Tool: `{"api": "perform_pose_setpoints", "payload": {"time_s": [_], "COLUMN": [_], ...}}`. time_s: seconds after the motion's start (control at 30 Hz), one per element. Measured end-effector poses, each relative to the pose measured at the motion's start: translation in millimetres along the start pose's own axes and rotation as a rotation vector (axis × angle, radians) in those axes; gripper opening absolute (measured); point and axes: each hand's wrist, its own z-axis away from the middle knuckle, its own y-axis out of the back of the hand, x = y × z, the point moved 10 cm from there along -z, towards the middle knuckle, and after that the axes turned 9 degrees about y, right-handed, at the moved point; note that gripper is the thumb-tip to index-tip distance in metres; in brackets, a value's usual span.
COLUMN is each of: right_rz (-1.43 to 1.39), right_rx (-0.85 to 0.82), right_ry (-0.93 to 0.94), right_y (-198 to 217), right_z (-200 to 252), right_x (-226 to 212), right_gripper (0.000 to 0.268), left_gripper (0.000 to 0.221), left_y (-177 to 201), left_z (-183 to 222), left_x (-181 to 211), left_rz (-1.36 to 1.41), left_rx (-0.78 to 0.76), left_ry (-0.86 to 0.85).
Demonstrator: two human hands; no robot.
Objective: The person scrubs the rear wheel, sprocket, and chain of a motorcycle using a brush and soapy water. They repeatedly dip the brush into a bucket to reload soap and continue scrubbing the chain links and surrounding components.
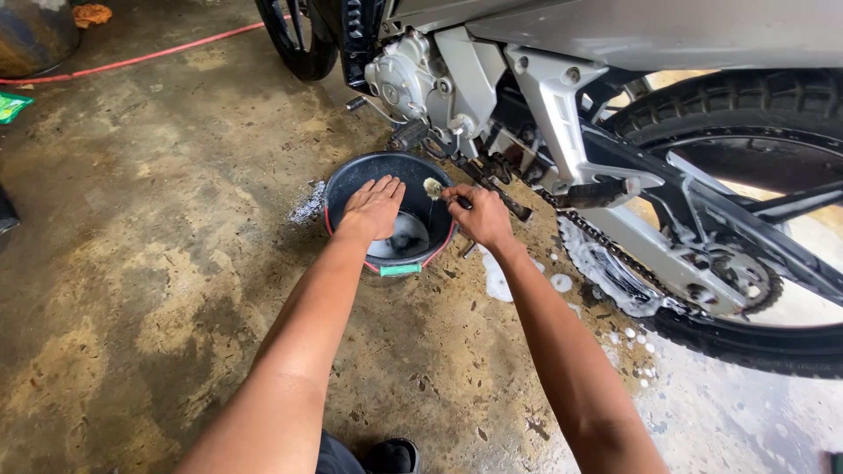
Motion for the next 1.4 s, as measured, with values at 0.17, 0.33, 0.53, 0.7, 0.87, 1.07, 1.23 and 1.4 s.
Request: {"api": "perform_pose_setpoints", "payload": {"time_s": [0.17,0.33,0.53,0.7,0.87,1.07,1.23,1.4], "right_rz": [-0.034,-0.035,0.001,0.006,0.037,0.078,0.111,0.004], "right_rx": [0.112,0.149,0.126,0.130,0.160,0.233,0.364,0.466], "right_ry": [-0.008,-0.063,-0.119,-0.175,-0.316,-0.461,-0.595,-0.666], "right_y": [33.9,60.8,77.2,101.4,113.3,129.1,159.0,173.5], "right_z": [14.1,50.2,112.7,190.2,250.5,325.3,385.3,428.0], "right_x": [17.0,41.1,82.6,108.4,190.3,274.7,305.0,339.2], "right_gripper": [0.027,0.027,0.030,0.031,0.034,0.031,0.027,0.029], "left_gripper": [0.085,0.084,0.093,0.093,0.106,0.098,0.110,0.103], "left_y": [19.5,32.6,46.7,42.4,6.6,-1.0,-1.2,13.4], "left_z": [11.0,15.1,47.8,68.0,56.9,68.8,80.8,89.5], "left_x": [34.5,83.3,173.6,247.8,312.9,383.4,438.2,497.3], "left_rz": [-0.033,-0.069,-0.120,-0.095,-0.185,-0.227,-0.258,-0.308], "left_rx": [0.057,0.122,0.237,0.299,0.275,0.353,0.369,0.516], "left_ry": [-0.091,-0.197,-0.484,-0.679,-0.769,-0.902,-0.961,-0.972]}}
